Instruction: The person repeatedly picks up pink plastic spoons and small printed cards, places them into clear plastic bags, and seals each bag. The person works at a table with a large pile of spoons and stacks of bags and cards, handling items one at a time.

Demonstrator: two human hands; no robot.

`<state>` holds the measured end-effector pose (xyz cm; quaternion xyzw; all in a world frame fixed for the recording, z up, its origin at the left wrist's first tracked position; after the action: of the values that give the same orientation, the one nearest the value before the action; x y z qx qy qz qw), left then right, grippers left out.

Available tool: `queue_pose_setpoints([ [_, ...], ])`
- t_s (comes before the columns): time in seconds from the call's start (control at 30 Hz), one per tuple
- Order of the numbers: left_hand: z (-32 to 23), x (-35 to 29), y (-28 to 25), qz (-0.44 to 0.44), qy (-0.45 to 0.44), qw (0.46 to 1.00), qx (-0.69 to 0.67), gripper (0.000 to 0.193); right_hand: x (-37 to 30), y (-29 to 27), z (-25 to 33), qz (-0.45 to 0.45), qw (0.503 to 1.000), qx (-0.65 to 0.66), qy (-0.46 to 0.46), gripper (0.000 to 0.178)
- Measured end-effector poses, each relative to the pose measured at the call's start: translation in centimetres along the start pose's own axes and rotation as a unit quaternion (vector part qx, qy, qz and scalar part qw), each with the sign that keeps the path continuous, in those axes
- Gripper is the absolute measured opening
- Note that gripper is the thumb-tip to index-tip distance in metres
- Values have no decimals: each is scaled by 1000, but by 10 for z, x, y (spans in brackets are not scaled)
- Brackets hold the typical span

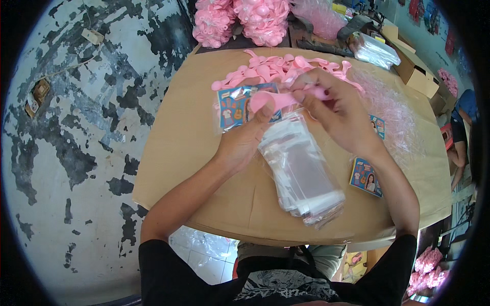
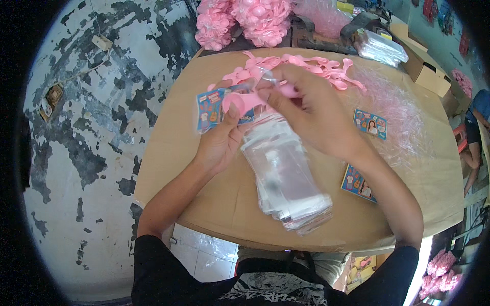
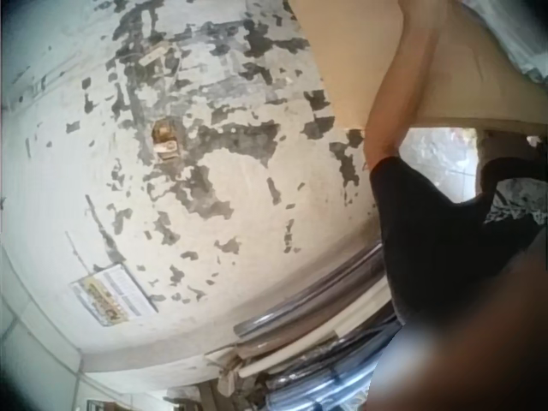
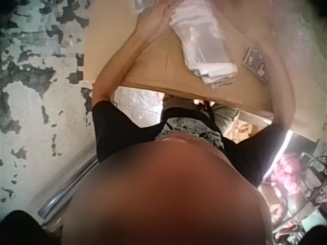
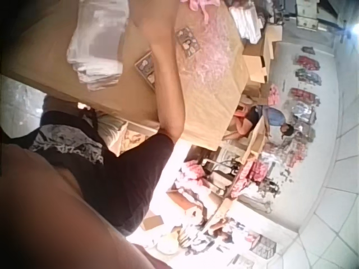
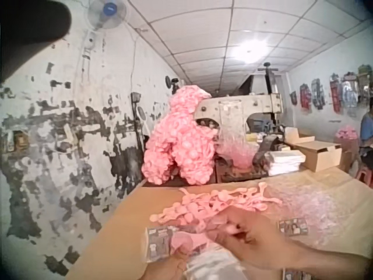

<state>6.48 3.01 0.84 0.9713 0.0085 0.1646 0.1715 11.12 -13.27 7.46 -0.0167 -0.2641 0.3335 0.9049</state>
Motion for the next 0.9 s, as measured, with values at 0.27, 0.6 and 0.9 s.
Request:
queue_pose_setpoints([
  [0.27, -2, 19, -16, 23, 35, 999, 16, 73, -10, -60, 71, 23, 978, -201, -41, 9],
  [0.6, 1, -10, 78, 147, 127, 870, 453, 51, -3, -40, 62, 18, 991, -132, -23, 12],
  [0.9, -8, 16, 108, 369, -114, 881, 272, 52, 7, -93, 52, 2, 998, 2, -60, 32],
])
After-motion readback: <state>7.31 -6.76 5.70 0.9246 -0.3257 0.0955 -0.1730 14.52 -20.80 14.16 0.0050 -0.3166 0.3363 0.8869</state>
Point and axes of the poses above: each hand's wrist, its own x-axis towards the middle knuckle, its own y-axis out of the palm, z = x × y, the point moved 5 cm from there along x, towards the middle knuckle, and after that the axes turned 14 degrees about x, right-handed, at the moved point
